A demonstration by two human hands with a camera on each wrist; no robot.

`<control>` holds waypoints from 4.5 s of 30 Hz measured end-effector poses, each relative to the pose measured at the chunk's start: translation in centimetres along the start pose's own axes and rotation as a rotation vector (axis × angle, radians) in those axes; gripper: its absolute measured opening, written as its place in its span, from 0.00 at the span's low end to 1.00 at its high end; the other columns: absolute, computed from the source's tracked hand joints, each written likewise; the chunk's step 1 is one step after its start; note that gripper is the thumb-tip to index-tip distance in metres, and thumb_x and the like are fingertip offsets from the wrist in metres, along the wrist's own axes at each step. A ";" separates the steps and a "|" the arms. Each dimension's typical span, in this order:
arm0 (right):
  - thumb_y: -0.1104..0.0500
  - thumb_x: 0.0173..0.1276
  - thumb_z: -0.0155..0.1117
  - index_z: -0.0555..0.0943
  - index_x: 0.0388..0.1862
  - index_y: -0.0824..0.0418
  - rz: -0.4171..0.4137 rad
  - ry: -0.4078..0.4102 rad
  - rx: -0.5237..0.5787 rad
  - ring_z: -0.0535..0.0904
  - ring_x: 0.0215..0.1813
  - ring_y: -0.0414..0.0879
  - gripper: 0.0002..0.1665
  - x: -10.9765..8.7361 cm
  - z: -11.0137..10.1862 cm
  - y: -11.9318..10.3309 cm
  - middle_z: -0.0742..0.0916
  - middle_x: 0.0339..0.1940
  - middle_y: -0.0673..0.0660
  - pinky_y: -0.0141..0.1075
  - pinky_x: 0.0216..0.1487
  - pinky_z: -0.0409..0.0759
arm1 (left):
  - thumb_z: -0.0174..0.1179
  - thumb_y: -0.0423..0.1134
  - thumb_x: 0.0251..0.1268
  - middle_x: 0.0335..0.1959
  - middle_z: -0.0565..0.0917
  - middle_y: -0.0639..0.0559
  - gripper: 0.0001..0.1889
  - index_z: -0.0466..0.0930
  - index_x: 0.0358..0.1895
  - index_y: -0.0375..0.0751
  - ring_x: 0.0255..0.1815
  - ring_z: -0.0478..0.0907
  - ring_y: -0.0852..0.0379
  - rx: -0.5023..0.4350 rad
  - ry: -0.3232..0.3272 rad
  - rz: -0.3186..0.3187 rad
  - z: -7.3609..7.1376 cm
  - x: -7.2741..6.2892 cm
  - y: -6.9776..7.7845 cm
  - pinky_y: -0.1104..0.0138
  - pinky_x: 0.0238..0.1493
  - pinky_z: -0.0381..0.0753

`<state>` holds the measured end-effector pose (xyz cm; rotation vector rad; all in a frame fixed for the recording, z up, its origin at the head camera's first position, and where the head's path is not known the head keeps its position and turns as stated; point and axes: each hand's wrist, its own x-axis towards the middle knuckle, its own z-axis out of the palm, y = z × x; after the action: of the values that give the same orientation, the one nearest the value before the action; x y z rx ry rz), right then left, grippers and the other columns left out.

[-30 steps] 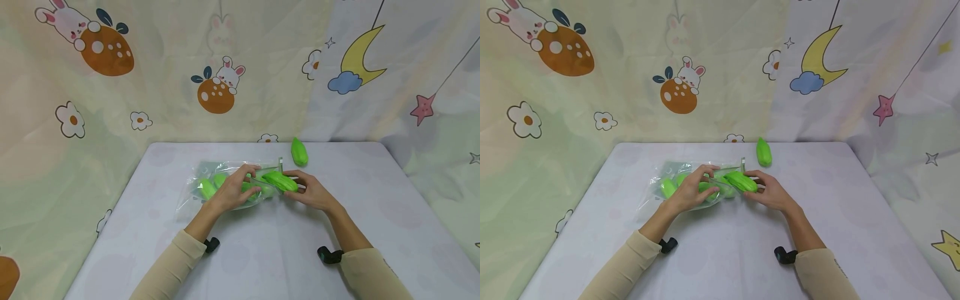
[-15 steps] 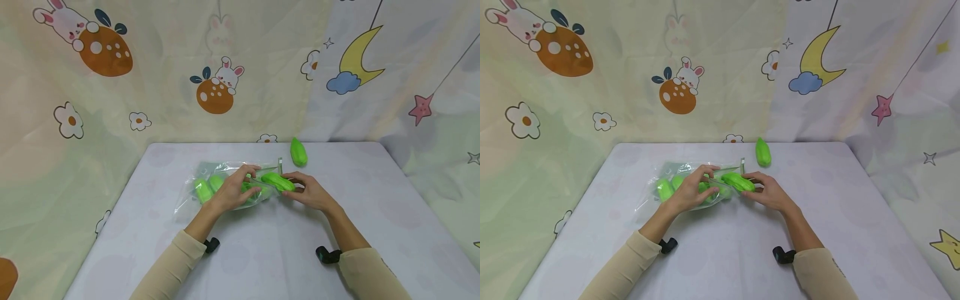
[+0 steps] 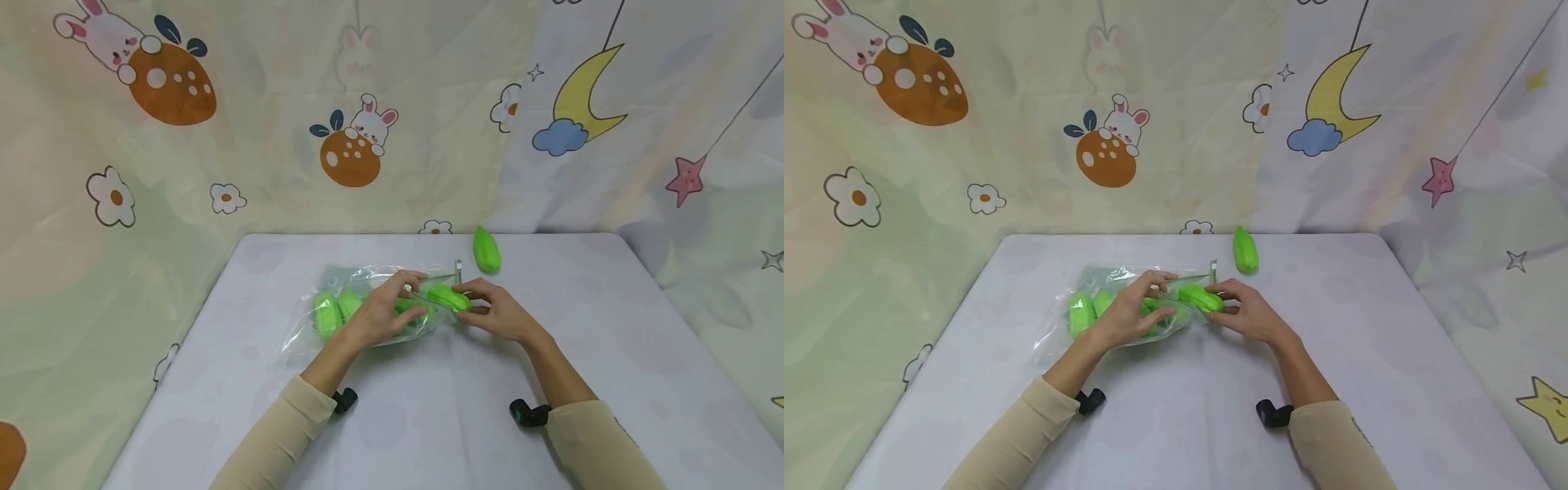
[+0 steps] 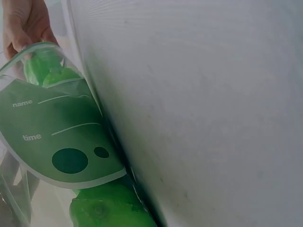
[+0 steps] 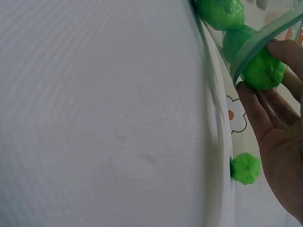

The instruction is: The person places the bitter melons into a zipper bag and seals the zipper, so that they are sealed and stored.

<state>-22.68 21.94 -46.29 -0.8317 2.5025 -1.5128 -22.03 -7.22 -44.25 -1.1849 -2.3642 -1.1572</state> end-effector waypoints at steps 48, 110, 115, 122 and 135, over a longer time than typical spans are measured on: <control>0.62 0.71 0.70 0.82 0.56 0.68 0.040 0.089 -0.047 0.83 0.58 0.60 0.18 2.0 -1.5 1.0 0.86 0.54 0.65 0.50 0.57 0.84 | 0.70 0.41 0.68 0.68 0.76 0.49 0.22 0.66 0.52 0.39 0.52 0.84 0.53 -0.006 0.002 0.028 0.0 0.4 -0.6 0.70 0.55 0.82; 0.61 0.70 0.68 0.71 0.71 0.66 0.251 0.305 -0.434 0.61 0.75 0.74 0.33 4.4 -5.3 6.4 0.61 0.79 0.71 0.66 0.70 0.65 | 0.70 0.40 0.69 0.64 0.78 0.49 0.20 0.66 0.51 0.45 0.51 0.87 0.52 -0.033 -0.077 -0.027 0.5 0.8 -0.3 0.66 0.54 0.84; 0.62 0.70 0.68 0.71 0.71 0.66 0.240 0.306 -0.430 0.62 0.75 0.73 0.32 4.2 -5.3 6.0 0.62 0.78 0.71 0.66 0.70 0.65 | 0.69 0.41 0.70 0.60 0.78 0.50 0.20 0.66 0.54 0.44 0.53 0.86 0.53 -0.040 -0.081 -0.034 0.4 0.9 -0.3 0.67 0.55 0.83; 0.62 0.69 0.70 0.72 0.70 0.67 0.214 0.328 -0.402 0.63 0.74 0.73 0.32 4.3 -5.0 5.2 0.64 0.77 0.72 0.66 0.71 0.64 | 0.70 0.41 0.69 0.63 0.78 0.52 0.21 0.66 0.53 0.46 0.52 0.87 0.54 -0.066 -0.056 -0.096 -0.7 1.1 -0.7 0.62 0.53 0.85; 0.61 0.70 0.70 0.73 0.71 0.65 0.120 0.320 -0.347 0.67 0.72 0.72 0.32 3.4 -4.8 2.3 0.65 0.77 0.71 0.63 0.65 0.74 | 0.70 0.40 0.68 0.60 0.78 0.51 0.21 0.67 0.54 0.47 0.52 0.87 0.51 -0.057 -0.042 -0.101 -2.0 1.1 -0.7 0.61 0.54 0.85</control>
<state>-28.16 24.83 -45.23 -0.4901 3.0446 -1.2798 -23.54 -8.35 -42.73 -1.1291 -2.4633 -1.2517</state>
